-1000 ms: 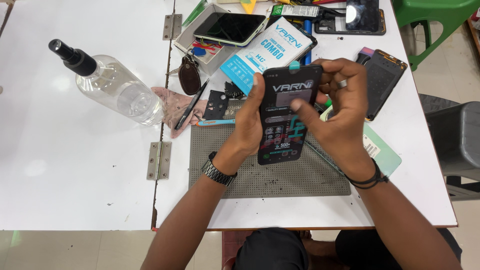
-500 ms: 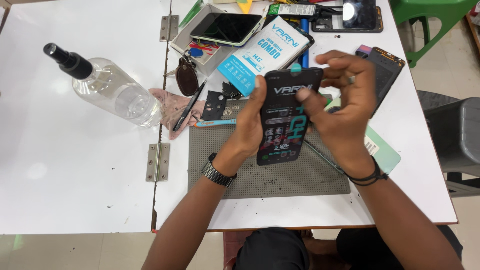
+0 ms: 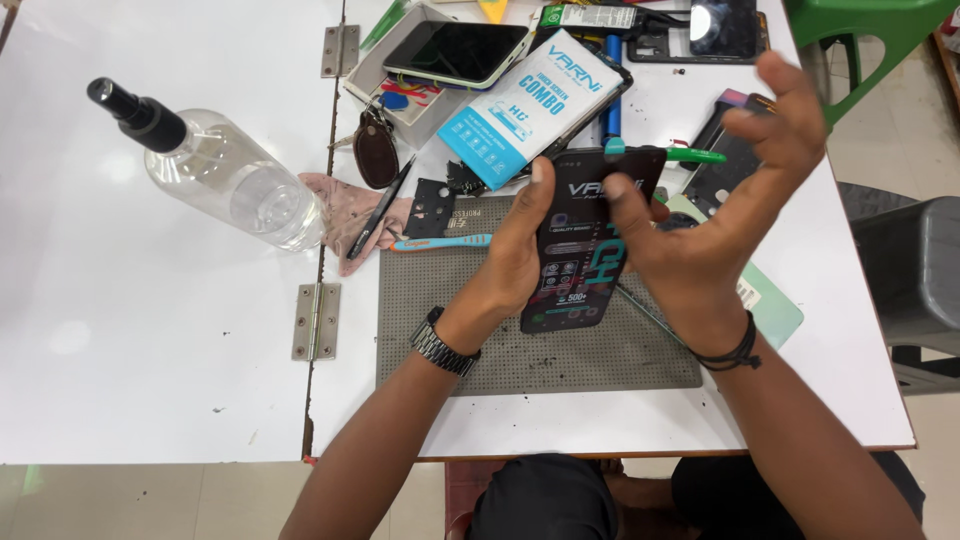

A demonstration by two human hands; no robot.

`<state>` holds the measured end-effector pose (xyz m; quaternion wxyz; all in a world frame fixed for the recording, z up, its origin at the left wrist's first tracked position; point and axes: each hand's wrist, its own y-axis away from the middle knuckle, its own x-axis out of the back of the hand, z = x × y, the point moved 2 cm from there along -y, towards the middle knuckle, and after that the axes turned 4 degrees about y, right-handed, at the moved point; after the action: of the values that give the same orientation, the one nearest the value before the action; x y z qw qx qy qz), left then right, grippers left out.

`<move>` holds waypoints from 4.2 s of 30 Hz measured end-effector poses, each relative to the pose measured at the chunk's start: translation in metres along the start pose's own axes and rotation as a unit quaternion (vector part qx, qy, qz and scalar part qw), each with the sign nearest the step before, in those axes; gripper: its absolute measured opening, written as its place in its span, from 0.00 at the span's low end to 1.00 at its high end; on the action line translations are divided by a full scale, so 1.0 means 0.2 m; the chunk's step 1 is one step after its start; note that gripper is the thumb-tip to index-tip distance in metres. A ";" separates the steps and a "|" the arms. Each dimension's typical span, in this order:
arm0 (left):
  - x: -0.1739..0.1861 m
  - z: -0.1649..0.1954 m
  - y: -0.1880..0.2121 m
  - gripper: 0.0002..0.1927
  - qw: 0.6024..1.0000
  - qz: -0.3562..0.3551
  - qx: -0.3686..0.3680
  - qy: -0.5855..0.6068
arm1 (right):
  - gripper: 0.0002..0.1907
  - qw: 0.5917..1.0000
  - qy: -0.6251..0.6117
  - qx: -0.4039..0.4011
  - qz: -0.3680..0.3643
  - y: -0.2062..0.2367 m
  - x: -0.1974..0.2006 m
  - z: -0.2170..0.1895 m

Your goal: The person taps and scrolls on a smartphone screen, then opens the phone's back cover, removes the battery from the phone body, handles the battery, and presses the back cover closed. The episode ends while the person is still pressing the cover into place.

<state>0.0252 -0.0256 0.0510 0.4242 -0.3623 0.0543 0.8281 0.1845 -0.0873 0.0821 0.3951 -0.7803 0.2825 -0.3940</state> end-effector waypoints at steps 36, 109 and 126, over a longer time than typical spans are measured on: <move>0.04 -0.07 0.02 0.38 0.988 0.029 0.016 -0.149 | 0.42 1.000 0.002 -0.003 -0.003 0.02 0.00 -0.02; -0.05 0.00 0.02 0.41 0.999 0.020 0.035 -0.019 | 0.22 0.970 -0.214 -0.114 -0.026 0.00 0.00 -0.10; -0.06 0.00 0.02 0.41 0.998 0.028 0.033 -0.047 | 0.18 0.918 -0.343 -0.177 -0.093 0.01 -0.02 -0.07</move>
<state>0.0256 -0.0357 0.0574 0.4141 -0.3074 0.0717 0.8537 0.1707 -0.0913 0.0849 0.2845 -0.9476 0.1208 -0.0811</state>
